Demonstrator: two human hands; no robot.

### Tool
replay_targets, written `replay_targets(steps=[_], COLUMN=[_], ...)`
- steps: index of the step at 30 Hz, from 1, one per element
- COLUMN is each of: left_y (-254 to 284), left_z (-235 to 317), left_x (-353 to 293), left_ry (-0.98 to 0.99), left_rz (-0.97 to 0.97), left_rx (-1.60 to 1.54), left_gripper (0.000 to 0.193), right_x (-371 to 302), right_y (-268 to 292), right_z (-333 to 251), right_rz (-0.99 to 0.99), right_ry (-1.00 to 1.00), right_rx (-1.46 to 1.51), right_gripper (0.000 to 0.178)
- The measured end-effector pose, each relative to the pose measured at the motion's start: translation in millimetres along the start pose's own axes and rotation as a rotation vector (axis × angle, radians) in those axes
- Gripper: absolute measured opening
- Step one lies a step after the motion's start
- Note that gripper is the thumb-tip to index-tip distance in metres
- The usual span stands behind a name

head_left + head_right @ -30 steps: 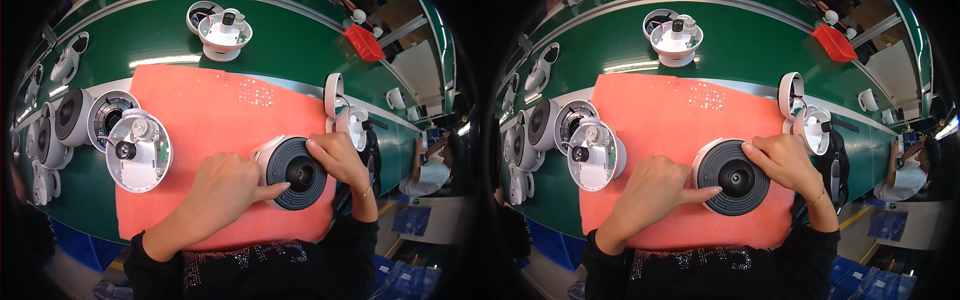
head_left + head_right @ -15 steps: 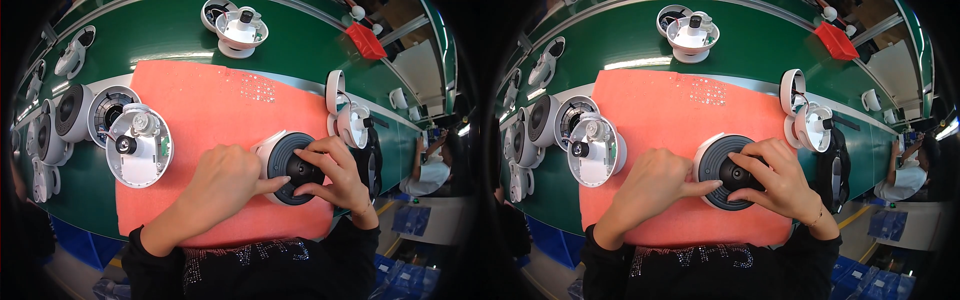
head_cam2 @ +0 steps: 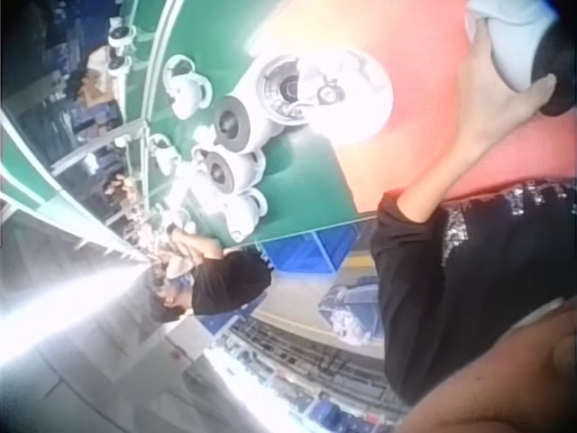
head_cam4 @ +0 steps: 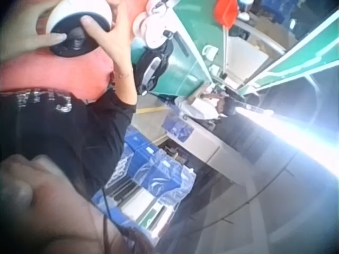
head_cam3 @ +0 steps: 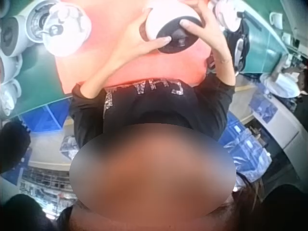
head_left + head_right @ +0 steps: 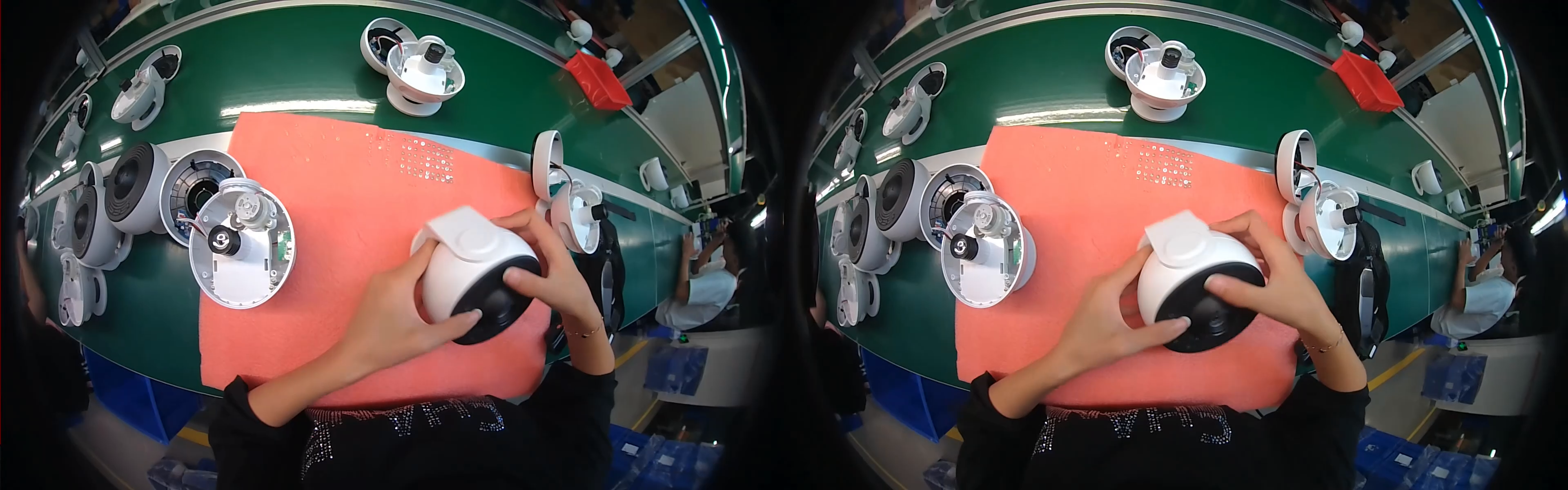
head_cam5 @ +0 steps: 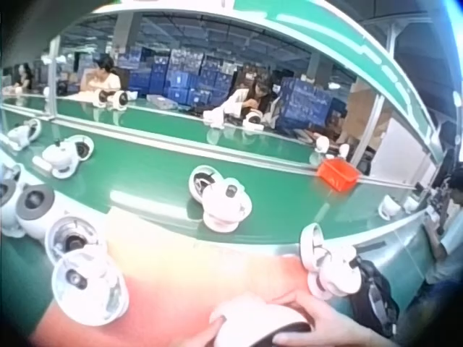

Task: Assemble the internal components and outer housing of dome security cameras on a production line.

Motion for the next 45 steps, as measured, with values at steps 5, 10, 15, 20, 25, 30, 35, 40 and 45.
replay_targets(steps=[5,10,15,20,25,30,35,40,45], left_y=[7.0,6.6,8.7,15.1,18.3,42.3,49.0,58.7,51.4], left_z=[34.6,62.5,45.4,23.7,14.4,4.1,21.0,2.4,-1.7], left_x=[3.9,1.5,2.5,21.7,51.8,84.6,90.3,98.5,113.9], left_ry=[-0.129,-0.257,-0.137,-0.072,0.038,-0.067,-0.295,-0.292,-0.158], left_rz=[0.032,0.023,-0.020,0.013,-0.051,0.197,0.290,0.281,0.000], left_rx=[0.175,0.357,0.351,0.188,-0.387,-0.629,-0.588,-0.665,-1.153], left_gripper=[0.077,0.076,0.075,0.078,0.062,0.043,0.040,0.038,0.060], right_x=[7.2,-1.4,12.7,24.9,22.1,40.2,53.8,69.0,50.6], right_y=[-2.5,-1.3,-8.5,7.2,42.8,17.4,21.6,22.3,21.5], right_z=[-35.5,-46.8,-36.8,-31.0,-22.6,-34.9,-50.4,-52.3,-64.3], right_rz=[0.013,0.086,-0.021,0.068,0.187,0.230,0.189,0.174,0.482], right_ry=[0.177,0.352,0.228,0.123,0.334,0.451,0.523,0.620,0.773], right_rx=[-0.300,-0.166,-0.171,-0.093,0.530,0.486,0.726,0.713,0.254], right_gripper=[0.082,0.094,0.089,0.088,0.073,0.077,0.069,0.083,0.098])
Point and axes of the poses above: each hand's wrist, its own x-axis towards the middle knuckle, its own y-axis out of the back of the hand, z = x × y, the point moved 10 cm from there along x, towards the middle knuckle, and after that the axes turned 5 degrees about -z, right-handed, at the moved point
